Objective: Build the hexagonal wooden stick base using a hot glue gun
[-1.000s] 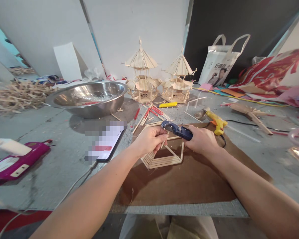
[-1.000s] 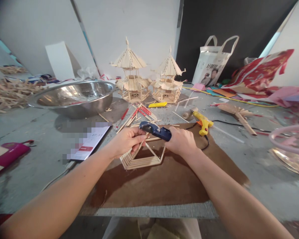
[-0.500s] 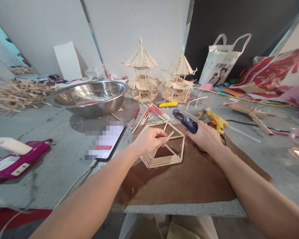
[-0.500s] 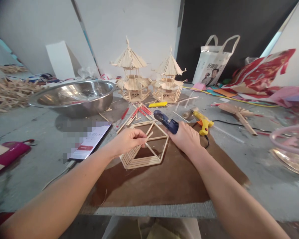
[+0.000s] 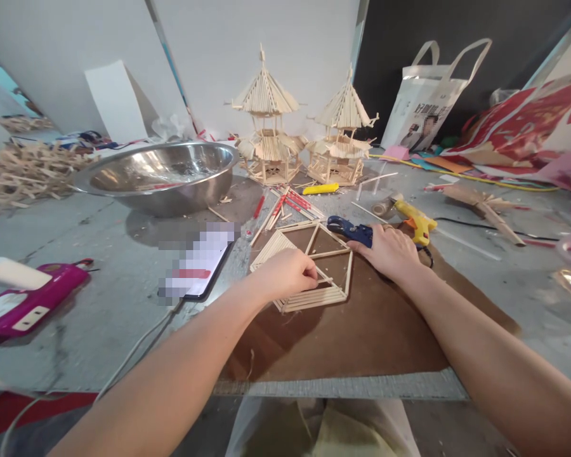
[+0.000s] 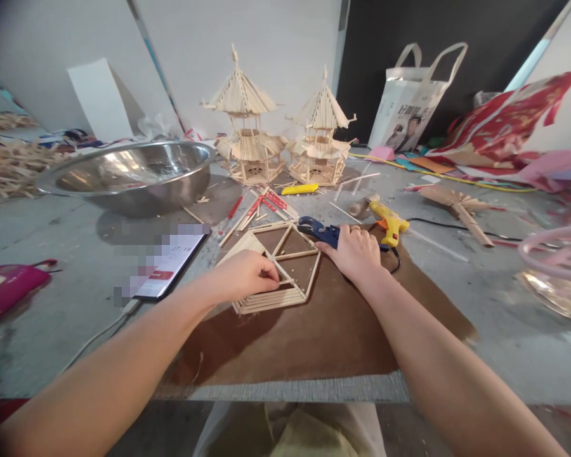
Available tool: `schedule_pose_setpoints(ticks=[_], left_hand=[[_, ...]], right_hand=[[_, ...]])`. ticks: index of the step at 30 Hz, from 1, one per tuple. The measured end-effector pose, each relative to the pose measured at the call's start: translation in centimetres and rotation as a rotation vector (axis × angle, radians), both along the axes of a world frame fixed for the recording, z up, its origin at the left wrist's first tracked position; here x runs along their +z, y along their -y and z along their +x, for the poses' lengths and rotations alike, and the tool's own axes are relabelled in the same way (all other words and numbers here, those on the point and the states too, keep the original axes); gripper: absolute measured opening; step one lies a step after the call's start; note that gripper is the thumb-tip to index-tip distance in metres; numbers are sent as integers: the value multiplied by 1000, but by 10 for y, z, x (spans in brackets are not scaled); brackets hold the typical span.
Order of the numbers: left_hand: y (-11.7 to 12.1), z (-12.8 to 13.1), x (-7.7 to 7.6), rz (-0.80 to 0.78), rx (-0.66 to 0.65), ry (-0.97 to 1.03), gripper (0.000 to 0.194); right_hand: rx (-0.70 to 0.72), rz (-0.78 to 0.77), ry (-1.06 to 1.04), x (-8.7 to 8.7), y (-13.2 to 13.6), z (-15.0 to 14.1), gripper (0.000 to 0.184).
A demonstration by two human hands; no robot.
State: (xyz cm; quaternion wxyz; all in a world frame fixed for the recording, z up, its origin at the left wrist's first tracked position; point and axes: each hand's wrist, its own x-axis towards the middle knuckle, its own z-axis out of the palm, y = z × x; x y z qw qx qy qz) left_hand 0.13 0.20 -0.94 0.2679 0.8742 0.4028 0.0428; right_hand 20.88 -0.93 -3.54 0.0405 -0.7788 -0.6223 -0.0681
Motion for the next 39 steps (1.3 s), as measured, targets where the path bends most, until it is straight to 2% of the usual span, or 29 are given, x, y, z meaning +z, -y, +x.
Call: schedule_pose_setpoints(ticks=[5,13,20,30,39], left_hand=[[0,-1,1,-43,-40,9,16],[-2,-1,2,-121,-33,-11,16],[-4,-1,-2,-129,-40,-5,15],[-6,-2,-8,-164,-98,6,18],[-5,0,-1,-150,-112,-73,21]], right_hand=[[15,6,12,-2,-1,1,70],[31,6,-4,-3,-1,1,72],[46,13,11,-6,-2,2,76],[45,-1,22,-6,-1,0,72],[43,-24,40,-7,-2,1,72]])
